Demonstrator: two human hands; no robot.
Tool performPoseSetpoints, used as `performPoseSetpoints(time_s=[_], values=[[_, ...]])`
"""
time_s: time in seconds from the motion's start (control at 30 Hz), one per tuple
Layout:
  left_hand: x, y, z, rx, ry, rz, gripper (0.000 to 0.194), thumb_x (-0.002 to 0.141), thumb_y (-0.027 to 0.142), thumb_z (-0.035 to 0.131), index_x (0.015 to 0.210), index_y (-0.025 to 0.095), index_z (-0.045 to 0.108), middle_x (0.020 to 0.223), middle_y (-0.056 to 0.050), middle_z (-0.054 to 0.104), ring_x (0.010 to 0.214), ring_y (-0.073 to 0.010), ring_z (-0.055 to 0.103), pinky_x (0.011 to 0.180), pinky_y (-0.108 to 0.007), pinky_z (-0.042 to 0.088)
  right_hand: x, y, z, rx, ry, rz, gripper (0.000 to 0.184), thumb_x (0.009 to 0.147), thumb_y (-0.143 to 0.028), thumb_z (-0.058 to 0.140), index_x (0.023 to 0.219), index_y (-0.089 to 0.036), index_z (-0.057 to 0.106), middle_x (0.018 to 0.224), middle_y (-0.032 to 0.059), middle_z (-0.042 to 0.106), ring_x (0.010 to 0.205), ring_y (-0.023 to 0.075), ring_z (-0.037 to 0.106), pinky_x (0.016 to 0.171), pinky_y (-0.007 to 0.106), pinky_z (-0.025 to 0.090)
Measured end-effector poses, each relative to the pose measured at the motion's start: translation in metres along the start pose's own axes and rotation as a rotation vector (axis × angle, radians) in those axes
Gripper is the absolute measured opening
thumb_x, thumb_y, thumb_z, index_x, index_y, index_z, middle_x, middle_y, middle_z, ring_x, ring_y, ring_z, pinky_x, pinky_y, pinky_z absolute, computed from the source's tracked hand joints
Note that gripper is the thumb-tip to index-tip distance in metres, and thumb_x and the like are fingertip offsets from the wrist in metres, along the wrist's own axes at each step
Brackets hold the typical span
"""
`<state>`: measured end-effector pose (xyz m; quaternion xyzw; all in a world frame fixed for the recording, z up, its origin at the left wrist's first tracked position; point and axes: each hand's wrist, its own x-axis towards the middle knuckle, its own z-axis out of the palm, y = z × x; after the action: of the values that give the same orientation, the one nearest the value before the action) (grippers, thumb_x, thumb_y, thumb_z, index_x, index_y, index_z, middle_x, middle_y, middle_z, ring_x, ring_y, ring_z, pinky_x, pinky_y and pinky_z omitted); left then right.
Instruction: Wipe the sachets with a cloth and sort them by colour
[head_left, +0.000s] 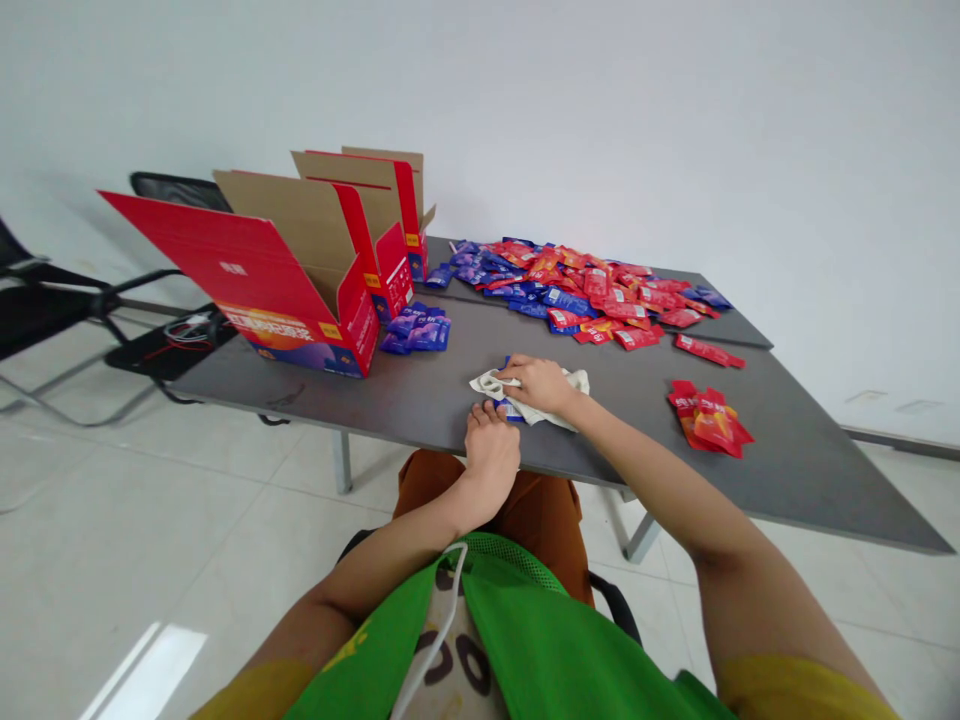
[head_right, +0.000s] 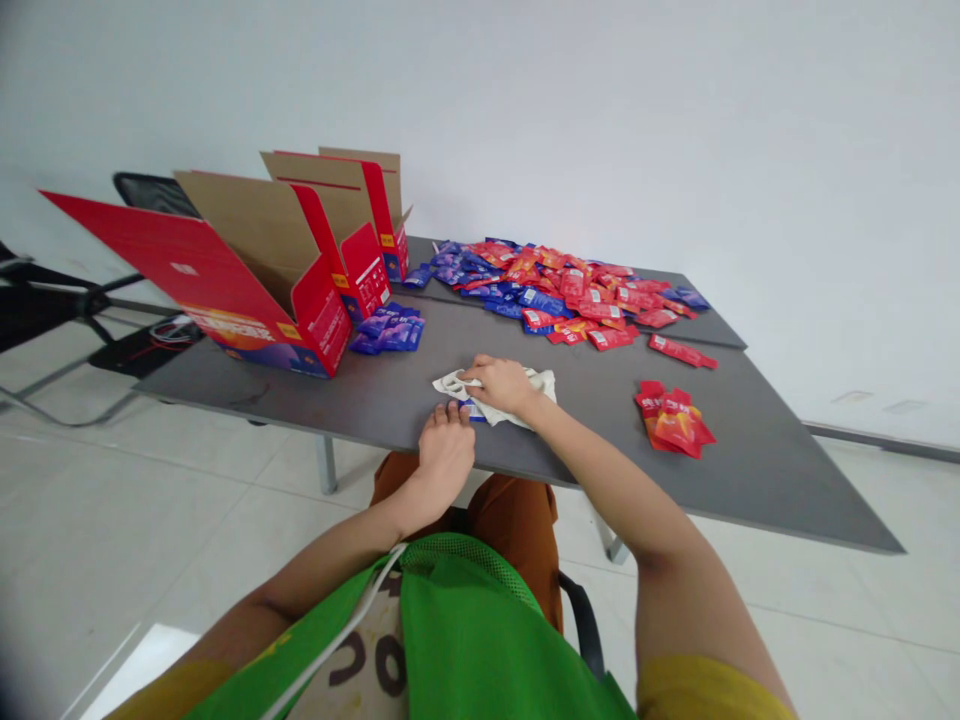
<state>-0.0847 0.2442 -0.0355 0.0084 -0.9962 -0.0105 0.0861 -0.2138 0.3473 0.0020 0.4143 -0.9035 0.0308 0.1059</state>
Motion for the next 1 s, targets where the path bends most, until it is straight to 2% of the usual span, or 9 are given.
performPoseSetpoints(time_s=[0.13, 0.27, 0.37, 0.47, 0.57, 0.67, 0.8, 0.87, 1.0], values=[[0.000, -0.002, -0.004, 0.015, -0.017, 0.009, 0.052, 0.092, 0.004, 0.032, 0.141, -0.001, 0.046, 0.142, -0.029, 0.046, 0.130, -0.0331, 0.048, 0.100, -0.043, 0.041, 0.025, 0.005, 0.002, -0.062, 0.011, 0.079, 0.031, 0.092, -0.037, 0.049, 0.115, -0.031, 0.069, 0.117, 0.0043, 0.065, 0.097, 0.0218, 0.064, 0.075, 0.027, 0.045], [-0.002, -0.004, -0.006, 0.025, -0.031, 0.009, 0.053, 0.093, 0.005, 0.030, 0.144, 0.003, 0.044, 0.145, -0.026, 0.045, 0.130, -0.0331, 0.047, 0.098, -0.044, 0.044, 0.046, 0.021, 0.005, -0.113, 0.019, 0.191, 0.032, 0.091, -0.036, 0.050, 0.117, -0.029, 0.068, 0.116, 0.0075, 0.065, 0.097, 0.0231, 0.063, 0.077, 0.029, 0.044], [-0.004, -0.003, -0.004, 0.021, -0.038, -0.026, 0.053, 0.094, 0.006, 0.030, 0.145, 0.006, 0.043, 0.147, -0.024, 0.043, 0.133, -0.0333, 0.044, 0.097, -0.045, 0.046, 0.046, 0.038, 0.005, -0.146, 0.075, 0.232, 0.033, 0.093, -0.035, 0.048, 0.118, -0.028, 0.068, 0.116, 0.0084, 0.064, 0.098, 0.0231, 0.062, 0.076, 0.028, 0.043], [-0.004, 0.000, -0.001, 0.033, -0.027, -0.041, 0.053, 0.093, 0.006, 0.032, 0.145, 0.005, 0.042, 0.147, -0.025, 0.042, 0.134, -0.0336, 0.044, 0.097, -0.043, 0.046, 0.030, 0.049, -0.001, -0.121, 0.179, 0.225, 0.037, 0.096, -0.041, 0.044, 0.122, -0.026, 0.067, 0.117, 0.0086, 0.063, 0.099, 0.0222, 0.061, 0.073, 0.027, 0.042], [-0.003, 0.001, 0.000, 0.053, -0.023, -0.037, 0.052, 0.093, 0.006, 0.034, 0.145, 0.006, 0.043, 0.147, -0.024, 0.043, 0.134, -0.0331, 0.045, 0.097, -0.042, 0.046, 0.006, 0.047, -0.009, -0.048, 0.257, 0.129, 0.041, 0.097, -0.047, 0.042, 0.121, -0.024, 0.068, 0.115, 0.0084, 0.064, 0.097, 0.0206, 0.061, 0.072, 0.026, 0.041], [-0.002, 0.001, -0.003, 0.053, -0.029, -0.037, 0.050, 0.093, 0.006, 0.033, 0.141, 0.006, 0.049, 0.144, -0.024, 0.046, 0.133, -0.0327, 0.045, 0.095, -0.042, 0.047, -0.023, 0.031, -0.011, 0.039, 0.217, -0.095, 0.039, 0.097, -0.049, 0.045, 0.115, -0.026, 0.070, 0.109, 0.0060, 0.066, 0.092, 0.0180, 0.062, 0.072, 0.025, 0.040], [-0.003, -0.004, -0.005, 0.031, -0.026, -0.017, 0.049, 0.092, 0.005, 0.035, 0.137, 0.008, 0.054, 0.143, -0.024, 0.048, 0.133, -0.0328, 0.044, 0.095, -0.043, 0.048, -0.052, 0.005, 0.002, 0.103, 0.183, -0.384, 0.033, 0.096, -0.042, 0.048, 0.113, -0.024, 0.071, 0.106, 0.0063, 0.067, 0.092, 0.0165, 0.062, 0.077, 0.025, 0.041], [-0.004, -0.009, -0.004, 0.013, -0.027, -0.001, 0.051, 0.092, 0.004, 0.035, 0.139, 0.011, 0.052, 0.141, -0.022, 0.051, 0.134, -0.0305, 0.044, 0.095, -0.042, 0.048, -0.057, -0.002, 0.010, 0.112, 0.193, -0.413, 0.032, 0.097, -0.039, 0.048, 0.112, -0.023, 0.070, 0.106, 0.0068, 0.068, 0.094, 0.0163, 0.061, 0.078, 0.025, 0.041], [-0.001, -0.017, -0.005, 0.018, -0.041, 0.046, 0.049, 0.091, 0.002, 0.033, 0.133, 0.007, 0.057, 0.135, -0.022, 0.056, 0.129, -0.0275, 0.049, 0.089, -0.037, 0.050, -0.047, -0.003, 0.013, 0.078, 0.137, -0.288, 0.034, 0.098, -0.044, 0.047, 0.101, -0.022, 0.072, 0.101, 0.0049, 0.068, 0.085, 0.0145, 0.062, 0.068, 0.024, 0.038]])
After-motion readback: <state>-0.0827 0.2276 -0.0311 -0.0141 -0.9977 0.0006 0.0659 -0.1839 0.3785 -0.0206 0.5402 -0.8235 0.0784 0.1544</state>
